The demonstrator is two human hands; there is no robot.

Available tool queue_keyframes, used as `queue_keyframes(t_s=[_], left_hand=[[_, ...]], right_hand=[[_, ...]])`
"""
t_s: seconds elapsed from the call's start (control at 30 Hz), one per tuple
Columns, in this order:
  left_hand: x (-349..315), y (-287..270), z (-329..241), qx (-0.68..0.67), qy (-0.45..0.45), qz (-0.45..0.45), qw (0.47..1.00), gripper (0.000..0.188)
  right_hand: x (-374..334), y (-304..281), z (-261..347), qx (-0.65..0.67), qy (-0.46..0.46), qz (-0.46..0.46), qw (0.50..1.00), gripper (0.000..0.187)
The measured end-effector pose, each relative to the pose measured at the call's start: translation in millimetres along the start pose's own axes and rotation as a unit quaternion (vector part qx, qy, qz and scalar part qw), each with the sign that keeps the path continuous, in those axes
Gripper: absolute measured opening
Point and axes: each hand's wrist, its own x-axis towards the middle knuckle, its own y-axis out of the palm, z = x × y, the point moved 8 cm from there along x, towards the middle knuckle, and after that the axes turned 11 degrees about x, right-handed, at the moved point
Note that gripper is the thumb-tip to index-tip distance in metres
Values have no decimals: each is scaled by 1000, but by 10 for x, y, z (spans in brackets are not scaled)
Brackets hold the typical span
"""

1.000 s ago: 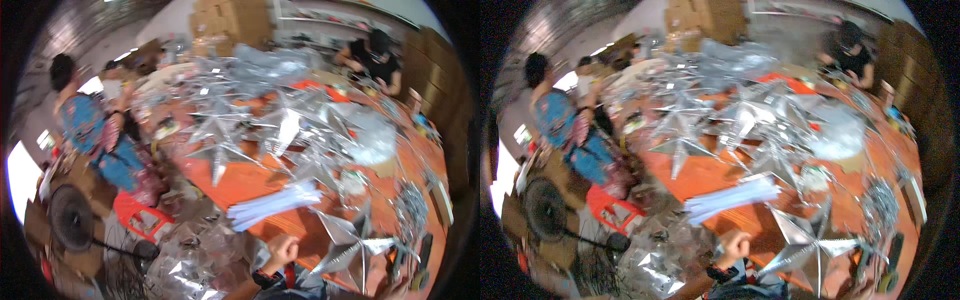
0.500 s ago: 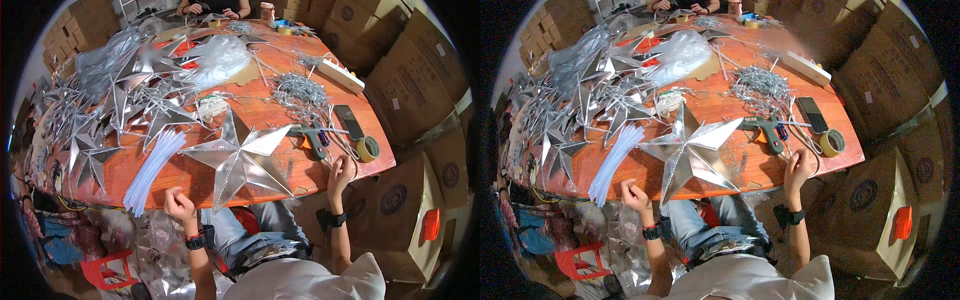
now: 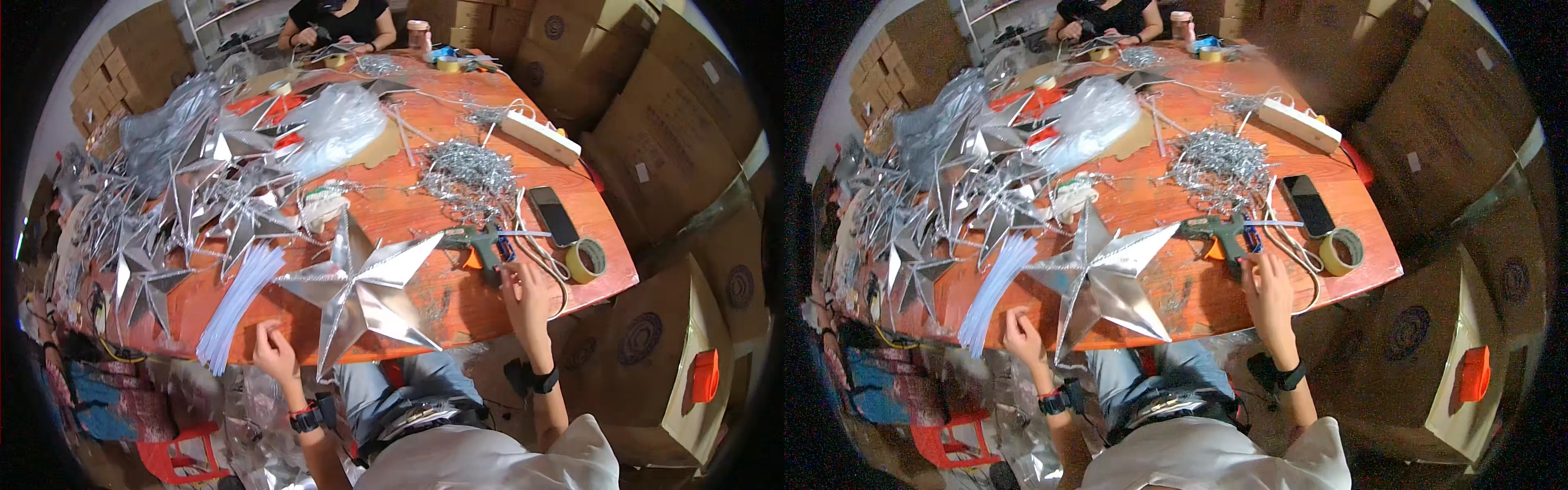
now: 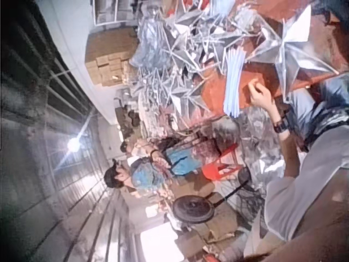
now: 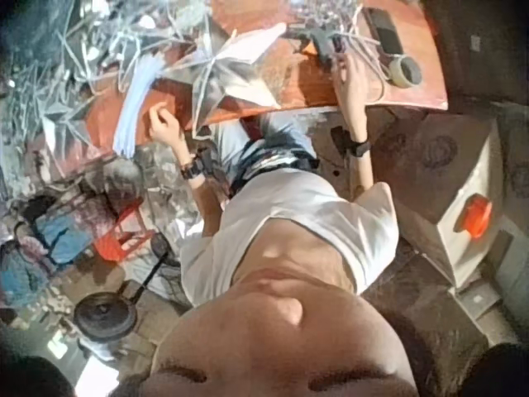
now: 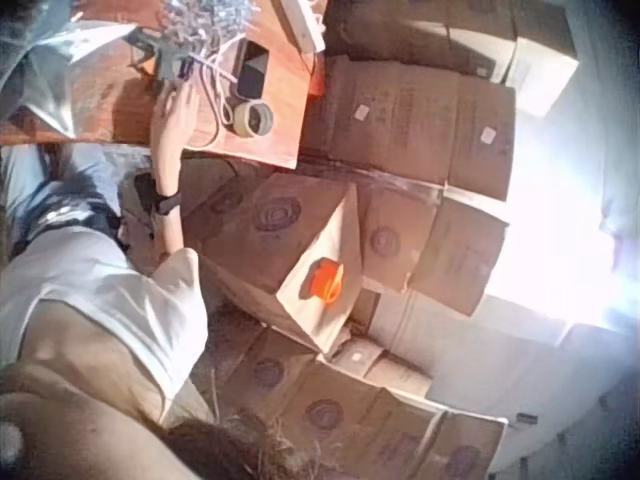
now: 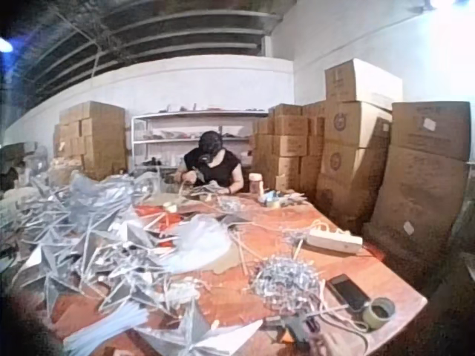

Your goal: Assembling and gluing large metallic star decorations using a hot glue gun.

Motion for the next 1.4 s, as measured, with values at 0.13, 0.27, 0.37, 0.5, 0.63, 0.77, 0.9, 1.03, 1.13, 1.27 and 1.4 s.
queue_keyframes(t_s=[0.13,0.27,0.37,0.5,0.63,0.77,0.9,1.03,1.13,1.27,1.4], left_hand=[[-33,15,24,7,-6,-8,1000,12],[-36,127,153,-122,-129,69,982,14],[-31,91,14,-225,-172,153,947,16],[-119,166,-198,-255,-173,266,913,20],[-44,254,-492,-240,-89,262,931,21],[-38,429,-627,-268,-93,293,913,20],[23,495,-518,-262,-30,228,937,23],[40,518,-587,-371,-110,305,870,40],[-4,682,-368,-431,-229,328,809,50],[22,697,-290,-474,-249,298,790,36],[18,651,-199,-500,-263,265,782,30]], right_hand=[[82,136,-9,-17,22,-1,1000,28],[119,273,-136,-69,24,28,997,39],[166,313,-207,-8,35,43,998,43],[236,288,-244,70,68,65,993,46],[253,112,-99,137,118,61,982,45],[255,-116,-38,126,55,21,990,40],[181,-174,39,253,117,-2,960,21],[64,92,294,350,204,177,897,11],[-48,350,315,329,151,283,888,31],[29,496,446,331,94,285,895,39],[120,524,694,262,-34,291,920,42]])
